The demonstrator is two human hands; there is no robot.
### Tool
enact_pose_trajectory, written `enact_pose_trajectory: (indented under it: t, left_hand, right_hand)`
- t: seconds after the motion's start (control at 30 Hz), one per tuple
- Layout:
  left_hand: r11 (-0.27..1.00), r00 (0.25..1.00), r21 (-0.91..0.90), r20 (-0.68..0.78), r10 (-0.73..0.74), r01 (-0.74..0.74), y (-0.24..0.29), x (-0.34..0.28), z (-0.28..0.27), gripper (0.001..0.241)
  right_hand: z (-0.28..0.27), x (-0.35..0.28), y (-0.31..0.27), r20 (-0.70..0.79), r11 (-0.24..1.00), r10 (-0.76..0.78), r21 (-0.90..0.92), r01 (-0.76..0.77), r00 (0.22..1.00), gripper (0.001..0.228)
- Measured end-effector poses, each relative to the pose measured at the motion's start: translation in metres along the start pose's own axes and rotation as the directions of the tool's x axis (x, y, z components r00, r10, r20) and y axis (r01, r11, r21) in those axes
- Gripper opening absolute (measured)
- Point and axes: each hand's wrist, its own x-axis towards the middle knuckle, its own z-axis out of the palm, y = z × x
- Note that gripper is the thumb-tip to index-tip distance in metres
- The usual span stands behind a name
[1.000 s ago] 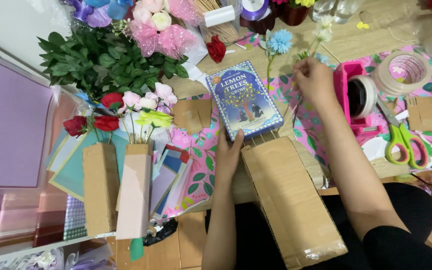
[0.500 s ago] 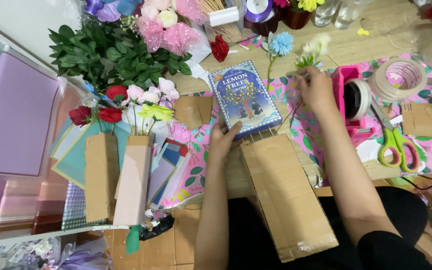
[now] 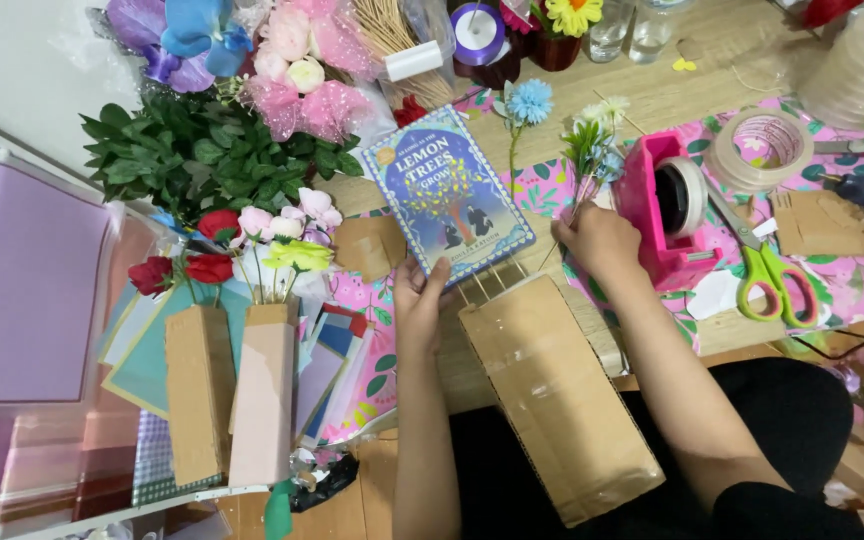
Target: The person arranges artificial flowers into a cardboard box containing a book. They trim the stems of the flowers using scissors and place them into the box to create a decorative arrangement.
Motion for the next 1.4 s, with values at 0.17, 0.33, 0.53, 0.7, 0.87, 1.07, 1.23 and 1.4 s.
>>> enact_pose_trajectory:
  t: [0.17,0.33,0.53,0.7,0.87,1.07,1.23,1.4]
  left_hand:
    - [0.991,0.992,-0.058,0.007,0.124,-0.123,0.045,-0.003,0.000,0.071]
    - [0.949,0.948,0.010,0.056,0.314,-0.315,0.095,0.004,0.006,0.065]
    - [0.872,0.866,-0.065,0.099,0.490,-0.485,0.119,0.030,0.014,0.073]
    - [0.793,0.773,-0.059,0.188,0.606,-0.607,0.147,0.029,0.032,0.069]
    - [0.774,0.741,-0.047,0.257,0.620,-0.631,0.152,0.030,0.041,0.066]
    - [0.733,0.683,-0.070,0.312,0.661,-0.677,0.161,0.021,0.055,0.066]
    - [0.723,0.673,-0.063,0.318,0.668,-0.688,0.156,0.014,0.051,0.064]
    - [0.721,0.667,-0.078,0.322,0.672,-0.688,0.150,0.011,0.044,0.068]
  right_hand:
    - [-0.003,0.011,0.016,0.022,0.975,0.054,0.215,-0.058,0.998,0.040]
    - [-0.013,0.014,0.036,0.007,0.589,0.043,0.807,-0.031,0.999,0.023]
    - [-0.062,-0.019,0.025,0.019,0.689,0.009,0.725,-0.020,1.000,0.020]
    - [-0.056,-0.028,0.015,-0.197,0.911,0.017,0.406,0.066,0.980,0.029]
    - [-0.008,-0.008,0.041,-0.482,0.957,-0.038,0.234,0.170,0.875,0.027]
    - [-0.012,-0.003,0.035,-0.648,0.811,-0.041,0.423,0.405,0.760,0.018]
    - [-0.002,0.008,0.040,-0.572,0.804,-0.012,0.482,0.348,0.820,0.017]
    - [-0.052,-0.028,-0.002,-0.627,0.354,-0.042,0.719,0.598,0.778,0.013]
